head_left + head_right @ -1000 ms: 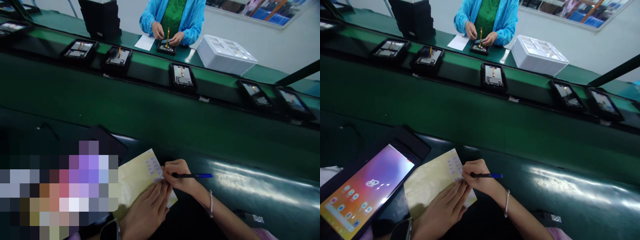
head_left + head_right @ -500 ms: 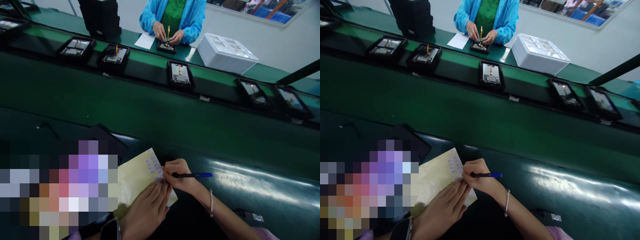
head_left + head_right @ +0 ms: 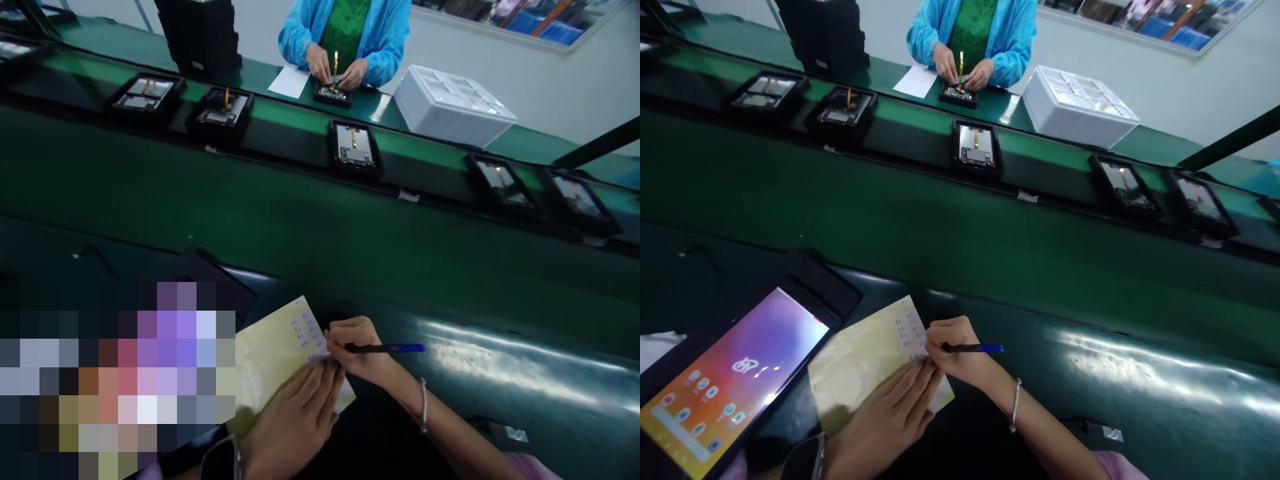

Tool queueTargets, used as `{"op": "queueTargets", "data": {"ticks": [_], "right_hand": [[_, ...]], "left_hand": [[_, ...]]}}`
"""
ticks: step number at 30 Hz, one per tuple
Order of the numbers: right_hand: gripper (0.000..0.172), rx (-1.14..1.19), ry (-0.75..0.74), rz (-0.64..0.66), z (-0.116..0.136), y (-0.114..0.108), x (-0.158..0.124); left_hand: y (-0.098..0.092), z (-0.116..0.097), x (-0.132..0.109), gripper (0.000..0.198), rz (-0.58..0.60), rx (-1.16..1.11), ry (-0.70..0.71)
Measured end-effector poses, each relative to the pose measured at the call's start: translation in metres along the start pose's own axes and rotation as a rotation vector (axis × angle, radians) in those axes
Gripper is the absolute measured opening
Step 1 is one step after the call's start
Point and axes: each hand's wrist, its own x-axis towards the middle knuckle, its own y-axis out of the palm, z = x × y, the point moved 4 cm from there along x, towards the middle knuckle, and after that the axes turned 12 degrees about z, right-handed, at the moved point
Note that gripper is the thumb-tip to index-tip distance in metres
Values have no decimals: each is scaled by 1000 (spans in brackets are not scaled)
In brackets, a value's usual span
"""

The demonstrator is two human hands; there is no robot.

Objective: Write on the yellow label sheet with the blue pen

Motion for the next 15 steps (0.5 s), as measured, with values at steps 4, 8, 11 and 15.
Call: {"op": "queueTargets", "data": {"ticks": [4,8,11,15], "right_hand": [[49,70,60,-108,-3,-7,-1],[38,117,168,-113,0,-10,-4],[21,104,197,-75,6,-5,-7],[25,40,132,-81,11,0,-12]], "left_hand": [[-3,-1,-2,40,19,35,23],[-5,-4,-6,37,-2,85,48],[-7,-6,-9,38,-26,73,69],[-11,-5,-10,39,-48,57,51]]}}
